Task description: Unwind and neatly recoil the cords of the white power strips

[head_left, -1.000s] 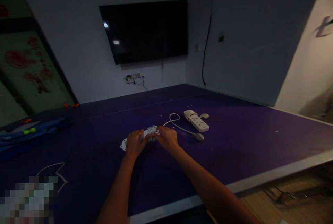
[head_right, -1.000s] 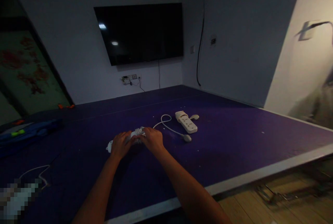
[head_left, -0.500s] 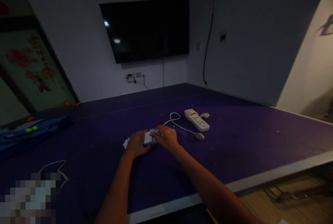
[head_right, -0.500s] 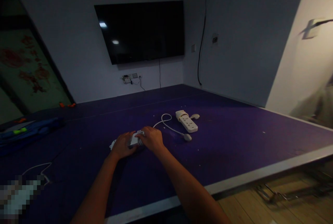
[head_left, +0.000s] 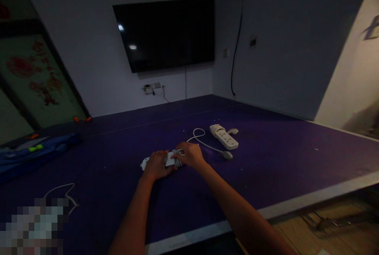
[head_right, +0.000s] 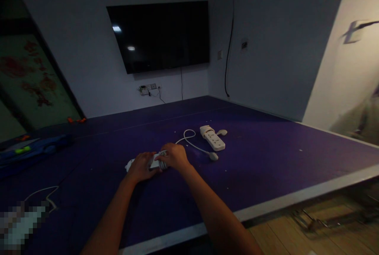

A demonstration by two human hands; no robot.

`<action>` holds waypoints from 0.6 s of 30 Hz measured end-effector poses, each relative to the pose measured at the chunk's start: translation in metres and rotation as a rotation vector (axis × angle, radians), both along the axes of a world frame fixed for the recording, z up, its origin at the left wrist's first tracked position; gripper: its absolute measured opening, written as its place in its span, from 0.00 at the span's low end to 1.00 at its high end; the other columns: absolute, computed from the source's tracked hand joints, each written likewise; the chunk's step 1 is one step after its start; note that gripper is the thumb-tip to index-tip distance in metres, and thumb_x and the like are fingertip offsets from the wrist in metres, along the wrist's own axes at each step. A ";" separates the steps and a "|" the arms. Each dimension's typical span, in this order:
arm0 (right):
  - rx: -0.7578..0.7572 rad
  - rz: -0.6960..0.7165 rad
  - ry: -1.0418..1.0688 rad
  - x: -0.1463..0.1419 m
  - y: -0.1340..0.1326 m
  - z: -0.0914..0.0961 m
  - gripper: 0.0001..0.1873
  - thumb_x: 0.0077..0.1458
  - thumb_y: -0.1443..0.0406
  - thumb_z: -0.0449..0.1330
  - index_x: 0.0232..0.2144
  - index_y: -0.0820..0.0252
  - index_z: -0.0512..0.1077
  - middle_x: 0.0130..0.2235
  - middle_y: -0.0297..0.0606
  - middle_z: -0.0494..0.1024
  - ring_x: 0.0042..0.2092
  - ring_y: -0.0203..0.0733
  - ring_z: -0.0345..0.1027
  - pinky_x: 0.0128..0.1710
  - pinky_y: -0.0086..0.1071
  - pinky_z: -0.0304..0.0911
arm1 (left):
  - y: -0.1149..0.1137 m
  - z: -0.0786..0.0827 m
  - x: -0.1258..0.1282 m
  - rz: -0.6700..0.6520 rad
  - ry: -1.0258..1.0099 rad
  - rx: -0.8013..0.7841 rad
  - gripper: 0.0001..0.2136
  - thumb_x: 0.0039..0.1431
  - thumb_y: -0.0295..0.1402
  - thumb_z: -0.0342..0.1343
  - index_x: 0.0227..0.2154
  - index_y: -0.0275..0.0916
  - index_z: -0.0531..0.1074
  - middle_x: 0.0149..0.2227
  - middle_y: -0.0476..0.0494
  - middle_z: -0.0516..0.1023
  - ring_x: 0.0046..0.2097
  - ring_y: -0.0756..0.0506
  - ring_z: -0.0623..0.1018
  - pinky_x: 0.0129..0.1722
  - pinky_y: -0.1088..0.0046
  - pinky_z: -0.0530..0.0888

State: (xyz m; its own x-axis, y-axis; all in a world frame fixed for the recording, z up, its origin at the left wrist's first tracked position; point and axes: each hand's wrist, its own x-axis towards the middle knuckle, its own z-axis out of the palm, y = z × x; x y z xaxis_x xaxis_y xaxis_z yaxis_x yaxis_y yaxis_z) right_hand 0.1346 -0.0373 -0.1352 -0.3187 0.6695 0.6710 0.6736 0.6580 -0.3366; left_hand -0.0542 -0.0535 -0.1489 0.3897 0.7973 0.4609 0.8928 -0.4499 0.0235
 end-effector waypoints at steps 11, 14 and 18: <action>-0.342 0.326 0.409 0.020 0.023 0.002 0.20 0.34 0.52 0.69 0.22 0.63 0.74 0.25 0.35 0.75 0.28 0.35 0.66 0.28 0.27 0.57 | -0.018 0.018 0.023 -0.124 0.072 0.013 0.33 0.42 0.52 0.58 0.47 0.34 0.68 0.41 0.34 0.74 0.44 0.37 0.73 0.47 0.58 0.66; -0.472 0.417 0.551 0.023 0.026 -0.001 0.20 0.33 0.52 0.68 0.20 0.64 0.74 0.21 0.34 0.72 0.24 0.33 0.63 0.24 0.27 0.55 | -0.021 0.020 0.027 -0.152 0.078 0.028 0.31 0.41 0.51 0.59 0.46 0.35 0.68 0.40 0.35 0.74 0.44 0.36 0.72 0.46 0.57 0.66; -0.616 0.515 0.668 0.028 0.031 -0.006 0.19 0.32 0.53 0.69 0.18 0.63 0.74 0.19 0.32 0.70 0.22 0.31 0.59 0.22 0.26 0.52 | -0.024 0.022 0.033 -0.206 0.058 0.076 0.31 0.42 0.51 0.58 0.47 0.36 0.67 0.40 0.36 0.74 0.43 0.37 0.72 0.46 0.57 0.66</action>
State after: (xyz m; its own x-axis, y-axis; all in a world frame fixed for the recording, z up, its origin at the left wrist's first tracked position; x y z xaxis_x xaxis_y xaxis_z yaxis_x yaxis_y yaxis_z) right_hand 0.1622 -0.0067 -0.1417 -0.3523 0.8442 0.4040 -0.0860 0.4006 -0.9122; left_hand -0.0216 -0.0780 -0.1271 0.5686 0.6618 0.4887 0.7805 -0.6217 -0.0662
